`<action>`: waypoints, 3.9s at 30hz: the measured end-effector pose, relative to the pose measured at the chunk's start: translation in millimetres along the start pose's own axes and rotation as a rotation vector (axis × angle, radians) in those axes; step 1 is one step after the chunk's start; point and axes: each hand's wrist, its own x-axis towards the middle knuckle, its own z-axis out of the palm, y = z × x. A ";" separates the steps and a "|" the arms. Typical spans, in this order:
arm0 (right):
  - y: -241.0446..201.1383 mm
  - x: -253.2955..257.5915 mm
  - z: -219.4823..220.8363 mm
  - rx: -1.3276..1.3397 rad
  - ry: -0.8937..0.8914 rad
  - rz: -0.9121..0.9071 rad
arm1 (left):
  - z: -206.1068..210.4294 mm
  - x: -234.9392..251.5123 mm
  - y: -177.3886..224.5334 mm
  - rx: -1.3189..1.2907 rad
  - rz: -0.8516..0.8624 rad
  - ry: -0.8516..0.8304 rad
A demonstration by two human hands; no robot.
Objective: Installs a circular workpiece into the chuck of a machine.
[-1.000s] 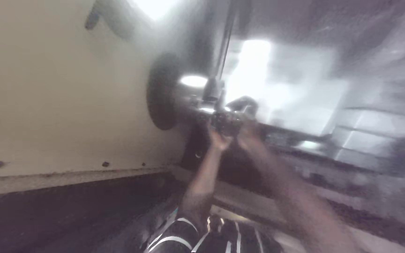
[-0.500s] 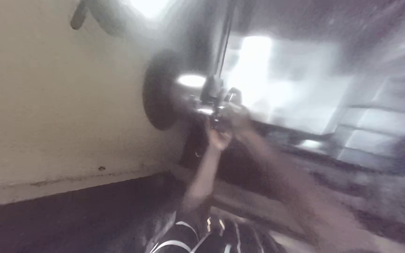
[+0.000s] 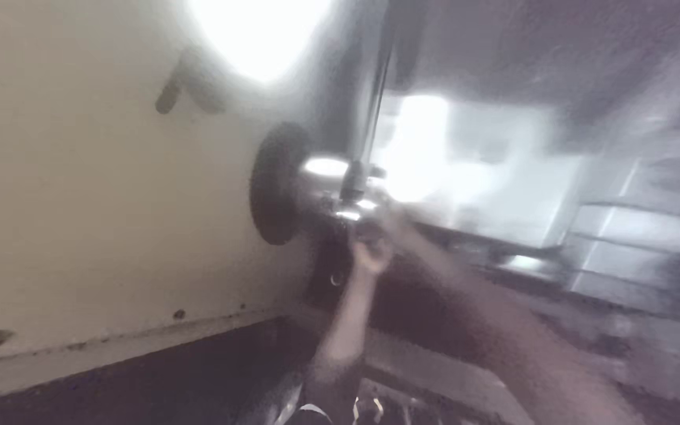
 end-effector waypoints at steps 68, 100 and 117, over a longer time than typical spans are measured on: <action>37.6 -26.6 -8.8 -0.437 -0.244 -0.310 | 127.5 -48.9 100.2 2.448 0.649 0.477; 152.5 92.6 33.8 1.131 -0.288 0.172 | 120.0 -36.4 106.6 2.438 0.702 0.455; 156.7 92.6 43.8 1.339 -0.329 0.055 | 127.6 -43.1 102.4 2.418 0.650 0.421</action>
